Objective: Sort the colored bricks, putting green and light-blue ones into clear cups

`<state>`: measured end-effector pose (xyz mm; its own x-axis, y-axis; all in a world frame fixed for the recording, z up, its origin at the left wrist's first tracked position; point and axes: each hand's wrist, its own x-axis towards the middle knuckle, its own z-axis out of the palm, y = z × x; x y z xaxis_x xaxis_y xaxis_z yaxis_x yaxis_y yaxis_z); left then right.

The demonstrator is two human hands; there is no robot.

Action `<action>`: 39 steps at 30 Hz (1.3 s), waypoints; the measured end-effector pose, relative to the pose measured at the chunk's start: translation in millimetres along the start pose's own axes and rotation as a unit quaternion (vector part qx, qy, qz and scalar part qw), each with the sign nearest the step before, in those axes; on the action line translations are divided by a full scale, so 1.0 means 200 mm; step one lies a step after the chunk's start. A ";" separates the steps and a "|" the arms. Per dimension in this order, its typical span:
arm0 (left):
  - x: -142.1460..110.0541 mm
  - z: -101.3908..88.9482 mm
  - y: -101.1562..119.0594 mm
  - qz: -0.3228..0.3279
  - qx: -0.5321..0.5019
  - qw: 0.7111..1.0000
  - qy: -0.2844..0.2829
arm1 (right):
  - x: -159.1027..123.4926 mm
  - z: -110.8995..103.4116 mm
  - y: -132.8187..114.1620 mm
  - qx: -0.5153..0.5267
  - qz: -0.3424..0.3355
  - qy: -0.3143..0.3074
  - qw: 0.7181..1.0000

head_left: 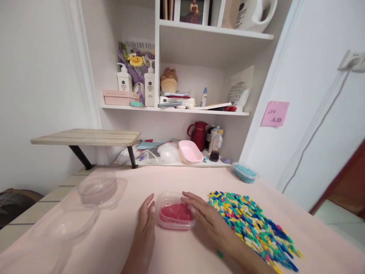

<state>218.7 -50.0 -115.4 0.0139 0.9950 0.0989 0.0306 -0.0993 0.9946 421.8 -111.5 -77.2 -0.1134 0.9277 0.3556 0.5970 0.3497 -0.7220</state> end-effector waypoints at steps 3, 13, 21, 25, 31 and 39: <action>0.00 -0.01 0.01 -0.005 0.007 1.000 -0.006 | 0.00 0.00 0.01 0.001 -0.019 -0.007 1.000; 0.01 0.01 -0.02 0.023 0.065 0.998 -0.003 | 0.00 -0.02 -0.03 0.006 -0.012 -0.015 1.000; -0.01 -0.02 0.04 0.104 0.149 0.983 -0.005 | 0.00 -0.03 -0.01 -0.027 -0.020 -0.029 0.999; -0.02 -0.02 0.02 0.137 0.198 0.971 -0.005 | 0.00 -0.03 -0.04 -0.093 -0.016 -0.038 0.995; 0.01 -0.03 -0.03 0.146 0.240 0.959 -0.021 | 0.00 -0.02 -0.10 -0.177 0.014 -0.063 0.982; 0.04 -0.04 -0.04 0.199 0.167 0.966 0.002 | -0.01 -0.02 -0.06 -0.053 -0.023 0.007 0.998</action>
<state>210.1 -41.1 -121.6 0.0879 0.8771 0.4721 0.3449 -0.4715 0.8116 417.6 -118.1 -67.3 -0.1323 0.9086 0.3961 0.6721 0.3760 -0.6379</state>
